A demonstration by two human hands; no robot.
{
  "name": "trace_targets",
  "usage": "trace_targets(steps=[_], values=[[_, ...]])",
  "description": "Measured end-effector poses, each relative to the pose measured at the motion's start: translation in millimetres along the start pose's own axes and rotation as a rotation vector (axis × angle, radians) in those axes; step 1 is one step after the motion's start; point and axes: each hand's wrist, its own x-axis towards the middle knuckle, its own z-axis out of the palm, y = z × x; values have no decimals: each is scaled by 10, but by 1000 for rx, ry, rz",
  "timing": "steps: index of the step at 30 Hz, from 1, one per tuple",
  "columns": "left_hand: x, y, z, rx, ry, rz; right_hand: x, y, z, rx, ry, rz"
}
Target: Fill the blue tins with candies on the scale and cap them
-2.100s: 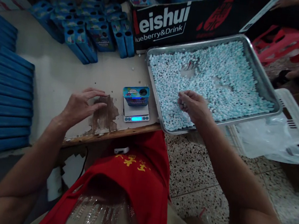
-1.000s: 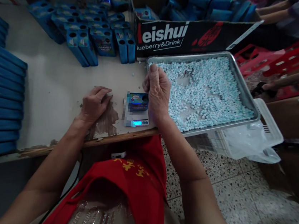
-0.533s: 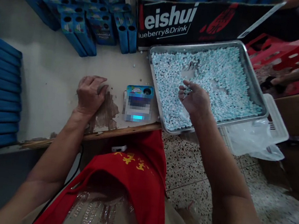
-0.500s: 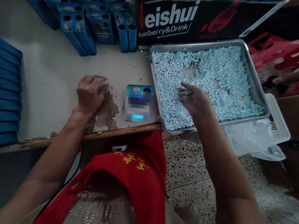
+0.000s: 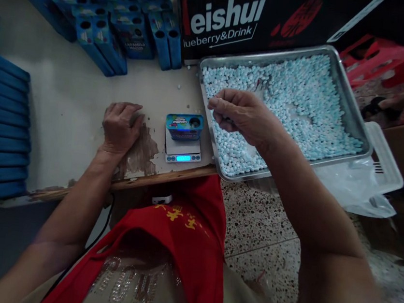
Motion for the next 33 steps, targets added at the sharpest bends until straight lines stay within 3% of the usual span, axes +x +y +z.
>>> trace_targets(steps=[5,10,13,17,20,24,30,33], values=[[-39,243,-123,-86,39,30,-7,137,-161,-61,138,-111],[-32,857,-30,-317,-133,134,-141,352,-335,-312,222,-206],[105,1185,58,-429,-172,138,-189,521,-195,-78,282,-140],[348,1464,12,-219,-95,396,-190,675,131,374,321,62],[451,1531,12,-58,-19,503,-183,671,288,600,275,125],[430,1474,113,10,40,456,-187,638,315,717,201,117],[364,1437,184,-67,-5,384,-117,668,230,593,164,73],[315,1459,222,-261,-18,189,-142,679,121,344,252,-14]])
